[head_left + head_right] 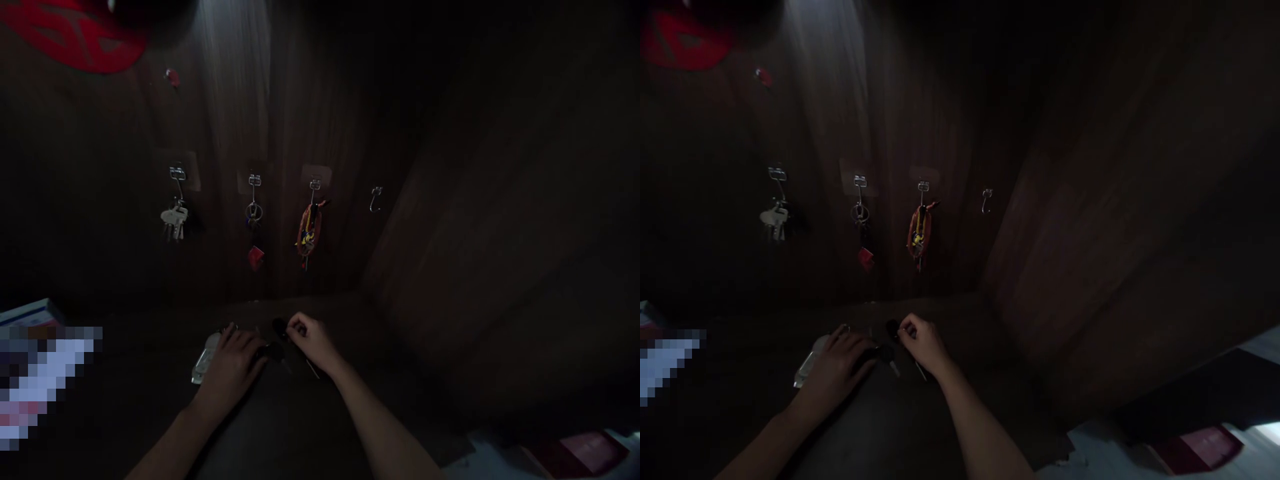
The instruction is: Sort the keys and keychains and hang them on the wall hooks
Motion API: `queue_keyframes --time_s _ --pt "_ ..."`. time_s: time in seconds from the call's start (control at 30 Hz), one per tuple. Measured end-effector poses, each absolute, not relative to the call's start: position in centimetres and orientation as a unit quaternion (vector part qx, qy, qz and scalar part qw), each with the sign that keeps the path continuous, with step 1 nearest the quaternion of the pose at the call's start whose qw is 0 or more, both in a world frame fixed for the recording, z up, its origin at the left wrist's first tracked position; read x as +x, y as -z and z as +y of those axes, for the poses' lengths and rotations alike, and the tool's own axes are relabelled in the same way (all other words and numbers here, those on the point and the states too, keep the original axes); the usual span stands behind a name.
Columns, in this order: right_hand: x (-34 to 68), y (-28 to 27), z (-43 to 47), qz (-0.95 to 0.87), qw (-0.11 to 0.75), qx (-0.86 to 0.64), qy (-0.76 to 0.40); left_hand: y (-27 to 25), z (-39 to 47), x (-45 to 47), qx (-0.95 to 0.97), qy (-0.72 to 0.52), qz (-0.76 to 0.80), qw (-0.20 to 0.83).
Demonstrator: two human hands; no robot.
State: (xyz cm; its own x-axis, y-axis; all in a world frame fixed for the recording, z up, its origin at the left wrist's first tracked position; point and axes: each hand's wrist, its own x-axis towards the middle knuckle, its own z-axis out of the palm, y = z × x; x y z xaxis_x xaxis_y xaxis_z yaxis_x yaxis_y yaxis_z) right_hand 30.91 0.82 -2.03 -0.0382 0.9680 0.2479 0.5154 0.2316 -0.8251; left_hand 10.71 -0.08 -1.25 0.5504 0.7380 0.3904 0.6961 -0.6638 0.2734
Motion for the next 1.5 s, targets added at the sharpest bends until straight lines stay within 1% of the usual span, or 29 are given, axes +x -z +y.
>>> queue_keyframes --time_s 0.13,0.23,0.43,0.53,0.7,0.77,0.9,1.07,1.13,1.3,1.5 --pt "31.4 1.8 0.6 -0.703 0.369 -0.573 -0.201 1.4 0.0 10.3 0.874 -0.255 0.412 0.023" --pt "32.0 1.9 0.8 -0.718 0.345 -0.587 -0.146 1.1 -0.2 9.6 0.866 -0.242 0.438 -0.005" --pt "32.5 2.4 1.3 -0.71 0.345 -0.606 -0.096 1.0 0.1 8.6 0.873 -0.197 0.447 -0.008" --pt "32.4 2.3 1.3 -0.712 0.361 -0.597 -0.076 0.9 0.2 8.7 0.878 -0.201 0.435 -0.006" --pt "31.4 1.5 0.6 -0.739 0.43 -0.516 -0.047 0.3 -0.2 9.2 0.882 -0.219 0.416 -0.005" --pt "30.8 1.0 0.1 -0.762 0.438 -0.474 -0.052 0.0 -0.2 9.4 0.88 -0.235 0.413 -0.007" --pt "29.2 0.4 -1.0 -0.806 0.412 -0.415 -0.1 -0.1 -0.1 9.7 0.878 -0.264 0.399 -0.012" --pt "27.8 0.7 -1.4 -0.783 0.408 -0.4 -0.247 0.4 0.1 9.7 0.868 -0.307 0.39 -0.005" --pt "27.4 1.0 -1.3 -0.759 0.416 -0.414 -0.283 0.5 0.1 9.7 0.862 -0.329 0.385 -0.007" --pt "27.1 1.2 -1.2 -0.75 0.405 -0.425 -0.305 0.8 0.0 9.6 0.845 -0.371 0.385 -0.014" --pt "26.9 0.8 -1.5 -0.767 0.385 -0.422 -0.291 1.5 0.0 9.3 0.807 -0.413 0.422 0.022"
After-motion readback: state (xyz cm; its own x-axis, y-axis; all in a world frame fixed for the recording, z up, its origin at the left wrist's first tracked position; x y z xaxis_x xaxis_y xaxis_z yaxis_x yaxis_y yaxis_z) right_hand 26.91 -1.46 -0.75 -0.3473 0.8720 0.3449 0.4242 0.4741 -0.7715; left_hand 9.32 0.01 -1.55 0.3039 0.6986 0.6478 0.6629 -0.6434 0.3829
